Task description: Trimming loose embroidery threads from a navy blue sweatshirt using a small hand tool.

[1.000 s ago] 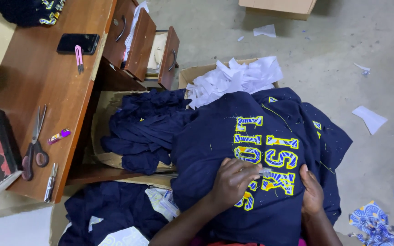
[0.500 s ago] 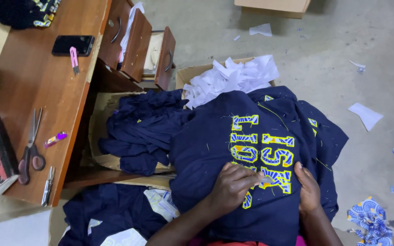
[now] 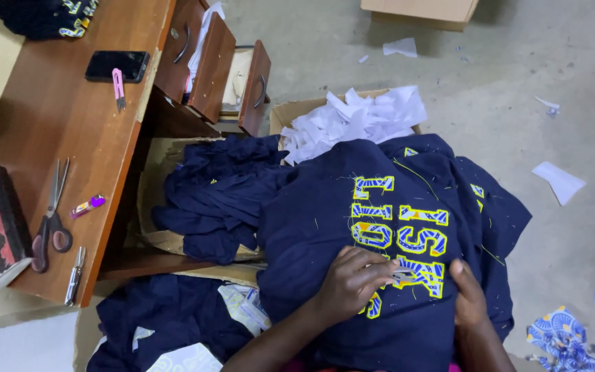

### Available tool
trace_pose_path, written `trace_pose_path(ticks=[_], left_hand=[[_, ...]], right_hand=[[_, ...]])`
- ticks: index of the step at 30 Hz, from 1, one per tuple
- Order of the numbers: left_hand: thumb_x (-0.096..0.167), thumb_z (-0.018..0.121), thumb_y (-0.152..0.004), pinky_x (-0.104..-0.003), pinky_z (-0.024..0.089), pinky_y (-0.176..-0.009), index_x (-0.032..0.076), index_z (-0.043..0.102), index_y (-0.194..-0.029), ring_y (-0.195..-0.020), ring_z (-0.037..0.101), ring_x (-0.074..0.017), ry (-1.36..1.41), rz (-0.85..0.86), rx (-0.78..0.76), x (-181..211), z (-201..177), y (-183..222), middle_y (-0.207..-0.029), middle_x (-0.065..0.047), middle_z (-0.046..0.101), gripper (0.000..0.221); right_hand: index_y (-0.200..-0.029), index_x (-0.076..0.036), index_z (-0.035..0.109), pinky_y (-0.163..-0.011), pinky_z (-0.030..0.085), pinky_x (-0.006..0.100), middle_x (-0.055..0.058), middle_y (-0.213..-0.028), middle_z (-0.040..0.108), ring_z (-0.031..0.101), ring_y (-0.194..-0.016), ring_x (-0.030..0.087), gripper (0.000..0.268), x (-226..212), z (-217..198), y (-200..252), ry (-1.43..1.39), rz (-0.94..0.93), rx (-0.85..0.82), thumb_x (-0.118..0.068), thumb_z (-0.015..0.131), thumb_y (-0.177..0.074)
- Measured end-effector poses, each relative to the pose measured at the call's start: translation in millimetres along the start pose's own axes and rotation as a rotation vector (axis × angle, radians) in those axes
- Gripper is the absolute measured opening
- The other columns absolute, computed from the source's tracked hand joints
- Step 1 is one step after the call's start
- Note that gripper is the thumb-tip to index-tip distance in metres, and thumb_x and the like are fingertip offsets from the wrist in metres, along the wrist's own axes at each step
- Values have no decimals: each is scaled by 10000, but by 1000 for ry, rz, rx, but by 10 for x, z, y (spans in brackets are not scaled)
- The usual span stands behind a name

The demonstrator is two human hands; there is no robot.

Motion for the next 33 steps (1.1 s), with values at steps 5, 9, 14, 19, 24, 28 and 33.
trace_pose_path(ticks=[5, 9, 14, 19, 24, 28, 33], left_hand=[[17, 790, -974, -434, 513, -917, 104, 688, -1325, -1038, 725, -292, 36, -76, 71, -65, -97, -181, -1197, -101, 754, 376], [59, 786, -995, -430, 513, -897, 109, 698, -1321, -1083, 720, -281, -75, -72, 50, -119, -45, -246, -1257, -70, 758, 341], [150, 727, -1050, -411, 460, -875, 128, 722, -1325, -1039, 693, -247, -185, -38, -14, -115, 19, -274, -1209, -30, 763, 276], [-36, 603, -1041, -441, 468, -890, 109, 718, -1334, -1061, 706, -269, -181, 33, -28, -227, 134, -141, -1185, -48, 758, 346], [3, 802, -991, -419, 510, -885, 113, 676, -1358, -1006, 707, -276, 4, -2, 99, -257, 99, -182, -1183, -87, 746, 403], [22, 798, -999, -432, 516, -870, 85, 663, -1386, -1012, 713, -298, -93, -13, 159, -186, 80, -217, -1170, -103, 726, 415], [-69, 806, -959, -453, 562, -904, 30, 643, -1389, -1044, 723, -314, -71, -26, 194, -152, 54, -245, -1183, -132, 735, 470]], right_hand=[[-1517, -20, 506, -1021, 509, 593, 270, -1360, 641, 624, -1158, 460, 753, -483, 899, 579, 218, 85, 90, 16, 612, -772], [-1383, 68, 607, -946, 560, 595, 281, -1232, 705, 681, -1045, 459, 674, -403, 762, 511, 247, 37, 95, 117, 677, -715], [-1455, 15, 547, -984, 535, 577, 270, -1307, 670, 651, -1119, 449, 718, -379, 678, 454, 202, 38, 134, 78, 655, -748], [-1465, 4, 541, -964, 544, 566, 265, -1292, 673, 657, -1108, 433, 686, -366, 648, 393, 220, 13, 117, 25, 645, -787], [-1446, 35, 555, -943, 546, 593, 299, -1275, 672, 660, -1085, 477, 663, -286, 518, 288, 188, 11, 68, 47, 639, -788], [-1377, 101, 608, -910, 569, 605, 323, -1185, 697, 682, -1006, 488, 691, -188, 262, 99, 160, 16, -32, 95, 633, -686], [-1448, 116, 547, -995, 523, 667, 341, -1272, 641, 631, -1105, 520, 761, -27, -100, -116, 104, 53, -52, 164, 541, -688]])
Point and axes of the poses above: each hand's wrist, its own y-axis away from the middle knuckle, its own z-axis out of the palm, x = y × z, the point moved 2 cm from there along -y, towards the middle knuckle
